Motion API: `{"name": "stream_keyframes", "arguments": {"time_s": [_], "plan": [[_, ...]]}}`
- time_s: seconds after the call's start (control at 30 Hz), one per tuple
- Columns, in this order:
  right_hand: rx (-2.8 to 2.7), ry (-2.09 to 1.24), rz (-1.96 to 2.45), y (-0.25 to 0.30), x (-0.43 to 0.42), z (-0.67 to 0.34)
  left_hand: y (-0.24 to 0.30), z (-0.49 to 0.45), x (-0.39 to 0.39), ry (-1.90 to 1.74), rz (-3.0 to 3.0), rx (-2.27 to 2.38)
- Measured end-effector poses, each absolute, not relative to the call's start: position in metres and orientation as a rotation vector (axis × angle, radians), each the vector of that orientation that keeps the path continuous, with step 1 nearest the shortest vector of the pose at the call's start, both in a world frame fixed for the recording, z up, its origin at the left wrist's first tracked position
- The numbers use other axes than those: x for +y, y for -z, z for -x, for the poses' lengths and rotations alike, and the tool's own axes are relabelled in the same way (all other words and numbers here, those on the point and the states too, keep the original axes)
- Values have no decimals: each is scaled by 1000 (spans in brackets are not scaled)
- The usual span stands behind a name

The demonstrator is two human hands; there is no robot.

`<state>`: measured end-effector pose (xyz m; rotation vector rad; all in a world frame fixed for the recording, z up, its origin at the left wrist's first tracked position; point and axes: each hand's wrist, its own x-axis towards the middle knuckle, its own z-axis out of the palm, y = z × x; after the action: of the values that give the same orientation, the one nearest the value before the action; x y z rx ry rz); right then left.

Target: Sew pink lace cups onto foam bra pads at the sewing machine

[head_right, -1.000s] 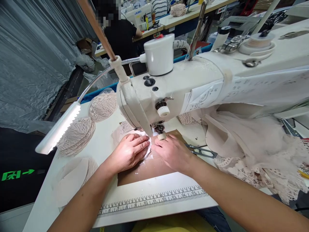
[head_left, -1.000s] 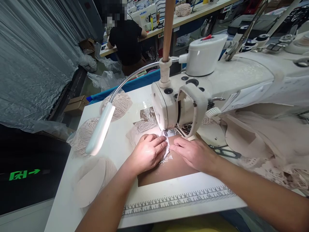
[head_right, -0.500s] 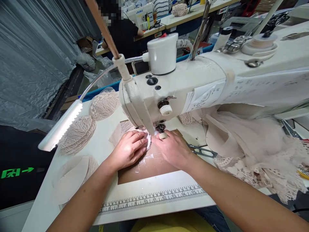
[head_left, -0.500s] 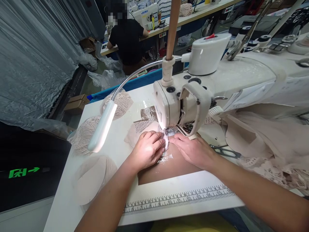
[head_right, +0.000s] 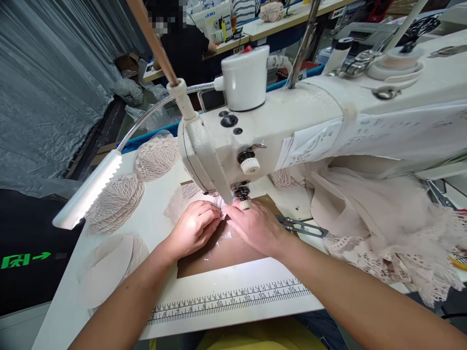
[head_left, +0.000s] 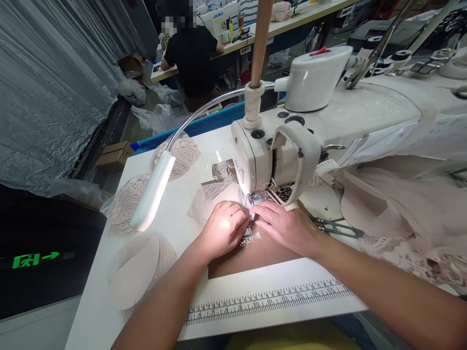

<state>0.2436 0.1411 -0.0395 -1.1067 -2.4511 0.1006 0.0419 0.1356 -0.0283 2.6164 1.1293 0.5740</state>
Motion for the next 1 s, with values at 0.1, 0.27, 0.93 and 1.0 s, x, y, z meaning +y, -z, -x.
{"name": "stream_keyframes", "arguments": {"time_s": [0.1, 0.27, 0.93, 1.0], "plan": [[-2478, -80, 1067, 41, 141, -241, 24, -45, 134, -519, -2626, 1137], [-2468, -116, 1008, 45, 141, -244, 16, -41, 133, -363, -2740, 1132], [-2505, -34, 967, 48, 138, -248, 20, -40, 133, -325, -2804, 1159], [-2493, 8, 964, 48, 138, -248, 20, -39, 133, -319, -2800, 1173]]}}
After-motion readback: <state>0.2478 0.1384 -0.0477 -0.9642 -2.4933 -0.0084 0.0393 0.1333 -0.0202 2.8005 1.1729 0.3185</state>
